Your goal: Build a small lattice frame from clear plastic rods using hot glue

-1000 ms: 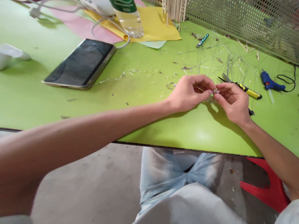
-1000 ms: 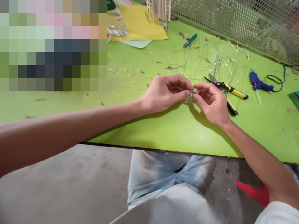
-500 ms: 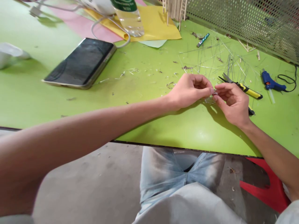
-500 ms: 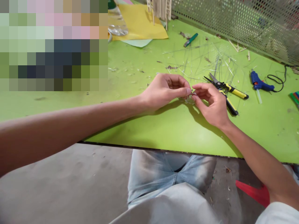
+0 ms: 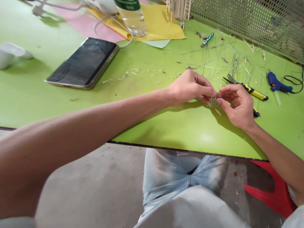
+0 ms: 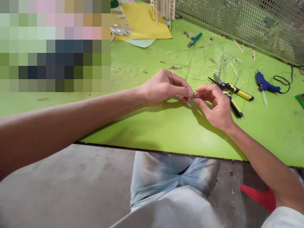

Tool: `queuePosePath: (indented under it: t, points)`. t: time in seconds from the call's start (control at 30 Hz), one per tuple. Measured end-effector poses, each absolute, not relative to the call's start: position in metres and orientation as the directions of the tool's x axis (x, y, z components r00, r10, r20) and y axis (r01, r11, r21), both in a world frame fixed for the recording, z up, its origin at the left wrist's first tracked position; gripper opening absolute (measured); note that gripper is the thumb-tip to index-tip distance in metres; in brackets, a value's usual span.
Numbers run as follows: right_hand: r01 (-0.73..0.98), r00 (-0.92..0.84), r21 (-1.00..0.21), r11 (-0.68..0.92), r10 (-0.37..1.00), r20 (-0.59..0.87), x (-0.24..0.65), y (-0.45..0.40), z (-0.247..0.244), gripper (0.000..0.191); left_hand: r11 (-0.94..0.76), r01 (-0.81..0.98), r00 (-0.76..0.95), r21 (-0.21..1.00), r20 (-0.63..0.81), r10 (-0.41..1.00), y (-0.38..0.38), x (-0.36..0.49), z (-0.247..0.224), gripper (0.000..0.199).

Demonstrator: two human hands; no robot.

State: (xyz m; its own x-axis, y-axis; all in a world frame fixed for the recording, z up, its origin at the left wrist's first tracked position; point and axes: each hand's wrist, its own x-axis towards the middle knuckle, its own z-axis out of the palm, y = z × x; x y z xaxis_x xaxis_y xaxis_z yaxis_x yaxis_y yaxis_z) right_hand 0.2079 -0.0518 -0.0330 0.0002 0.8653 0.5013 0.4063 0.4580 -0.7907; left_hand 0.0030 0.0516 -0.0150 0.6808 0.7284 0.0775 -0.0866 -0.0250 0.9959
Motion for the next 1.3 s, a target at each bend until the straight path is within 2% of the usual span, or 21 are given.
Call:
queuePosePath:
  t: [0.23,0.4,0.7,0.93,1.13,1.23,1.3]
  points:
    - [0.396,-0.003,-0.792,0.464,0.863,0.505,0.207,-0.053,-0.032,0.045,-0.039,-0.054,0.709,0.998,0.066,0.702,0.053,0.000,-0.011,0.006]
    - [0.384,-0.020,-0.776,0.500,0.845,0.534,0.207,-0.054,-0.033,0.035,0.034,0.065,0.695,0.997,-0.070,0.715,0.049,-0.002,0.001,0.006]
    - [0.397,-0.034,-0.705,0.587,0.778,0.628,0.205,-0.058,-0.036,0.021,0.079,0.049,0.733,0.996,-0.090,0.675,0.050,0.000,0.005,0.008]
    - [0.395,-0.016,-0.707,0.587,0.774,0.634,0.206,-0.057,-0.037,0.026,0.132,0.019,0.761,0.991,-0.100,0.641,0.052,0.000,0.001,0.007]
    - [0.407,0.043,-0.770,0.491,0.832,0.553,0.211,-0.049,-0.036,0.041,0.172,-0.079,0.722,0.982,-0.063,0.689,0.048,0.002,-0.003,0.011]
    - [0.414,0.068,-0.779,0.471,0.837,0.542,0.212,-0.047,-0.034,0.046,0.154,-0.101,0.717,0.983,-0.036,0.696,0.046,0.004,-0.003,0.004]
    - [0.409,0.070,-0.775,0.481,0.831,0.553,0.212,-0.047,-0.033,0.045,0.140,-0.123,0.688,0.982,-0.017,0.725,0.045,0.006,-0.005,0.010]
